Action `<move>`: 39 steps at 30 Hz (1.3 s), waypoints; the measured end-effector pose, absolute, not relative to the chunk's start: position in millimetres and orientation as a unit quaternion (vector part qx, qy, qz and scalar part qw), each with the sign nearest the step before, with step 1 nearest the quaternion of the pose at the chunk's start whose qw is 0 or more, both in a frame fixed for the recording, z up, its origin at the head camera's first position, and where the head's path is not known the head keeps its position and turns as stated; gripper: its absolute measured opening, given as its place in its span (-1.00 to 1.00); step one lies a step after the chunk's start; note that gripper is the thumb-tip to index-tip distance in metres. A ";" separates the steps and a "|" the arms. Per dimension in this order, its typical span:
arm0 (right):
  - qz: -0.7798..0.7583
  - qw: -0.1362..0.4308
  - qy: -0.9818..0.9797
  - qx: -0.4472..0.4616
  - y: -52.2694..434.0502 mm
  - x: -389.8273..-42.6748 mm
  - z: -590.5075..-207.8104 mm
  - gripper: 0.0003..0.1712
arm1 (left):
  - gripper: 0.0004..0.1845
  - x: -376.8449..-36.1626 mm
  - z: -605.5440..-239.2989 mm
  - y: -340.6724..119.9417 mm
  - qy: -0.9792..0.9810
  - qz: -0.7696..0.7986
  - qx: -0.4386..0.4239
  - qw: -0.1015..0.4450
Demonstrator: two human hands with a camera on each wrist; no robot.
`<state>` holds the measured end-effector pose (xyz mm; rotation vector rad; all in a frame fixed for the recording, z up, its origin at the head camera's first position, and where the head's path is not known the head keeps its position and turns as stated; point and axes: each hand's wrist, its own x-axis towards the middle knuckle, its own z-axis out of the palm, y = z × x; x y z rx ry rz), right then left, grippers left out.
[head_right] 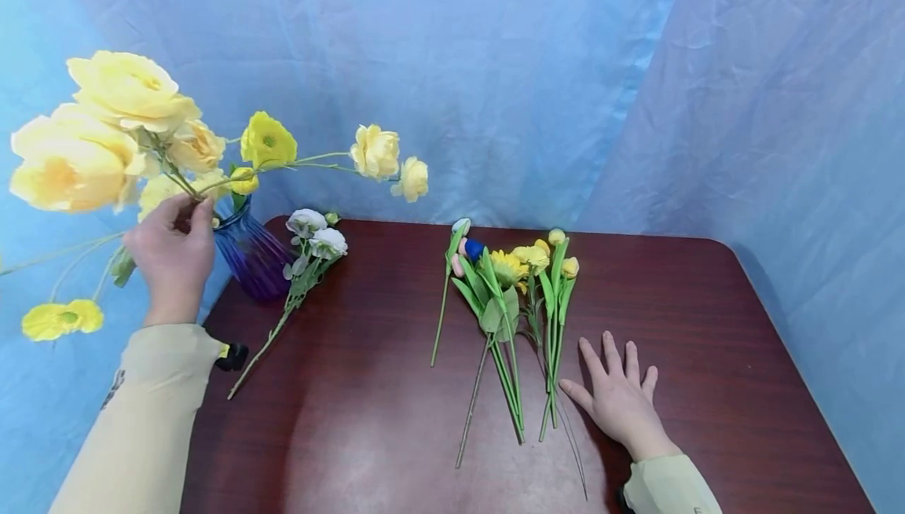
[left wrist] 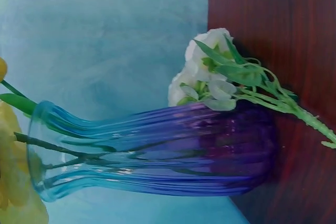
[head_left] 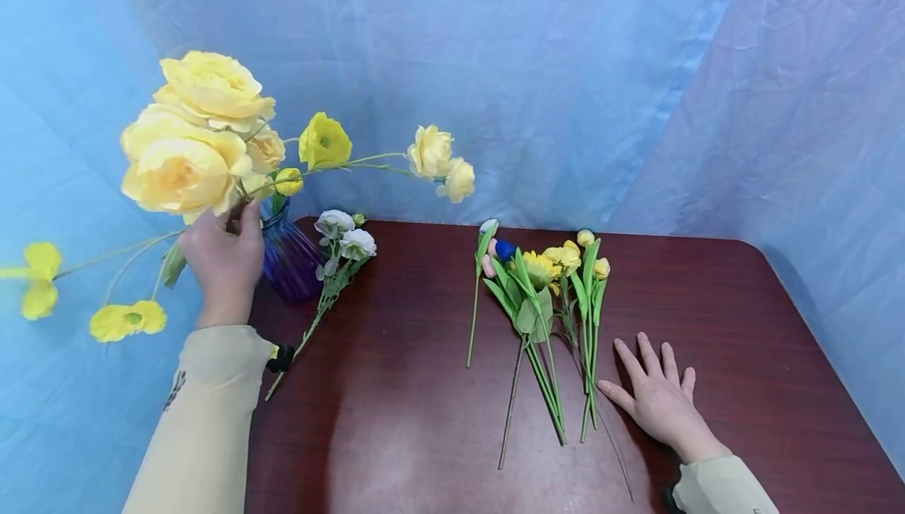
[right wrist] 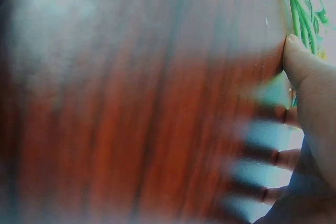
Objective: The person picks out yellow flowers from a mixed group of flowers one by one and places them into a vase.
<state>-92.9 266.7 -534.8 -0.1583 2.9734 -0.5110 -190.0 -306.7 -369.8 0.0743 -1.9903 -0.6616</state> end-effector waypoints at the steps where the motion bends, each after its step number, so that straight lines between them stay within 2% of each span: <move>1: -0.170 0.061 0.982 -0.053 266.9 -93.0 -535.1 0.01 | -0.67 -190.1 -371.2 -307.6 -0.825 -0.282 0.035 0.488; 7: -0.170 0.069 0.982 -0.051 266.4 -93.0 -535.3 0.02 | -0.79 -191.6 -379.2 -313.3 -0.825 -0.340 0.057 0.449; 14: -0.164 0.068 0.983 -0.049 265.6 -93.3 -532.7 0.02 | -0.66 -190.5 -383.5 -319.0 -0.842 -0.344 0.104 0.403; 18: -0.159 0.070 0.984 -0.047 265.1 -93.5 -531.5 0.03 | -0.64 -191.2 -384.1 -319.6 -0.853 -0.304 0.087 0.416; 23: -0.158 0.068 0.984 -0.048 264.9 -93.7 -532.8 0.03 | -0.74 -196.1 -382.4 -320.2 -0.864 -0.242 0.092 0.431; 27: -0.158 0.067 0.984 -0.047 265.4 -93.2 -534.7 0.02 | -0.75 -198.4 -377.7 -321.2 -0.892 -0.236 0.146 0.357; 31: -0.156 0.067 0.984 -0.046 266.1 -92.8 -535.3 0.03 | -0.68 -195.8 -373.9 -322.9 -0.909 -0.255 0.170 0.284; 36: -0.152 0.063 0.985 -0.049 265.9 -93.5 -534.4 0.02 | -0.55 -194.4 -371.1 -326.1 -0.914 -0.273 0.170 0.247; 39: -0.150 0.066 0.985 -0.048 265.3 -93.2 -533.6 0.03 | -0.56 -194.9 -371.4 -324.8 -0.908 -0.291 0.154 0.260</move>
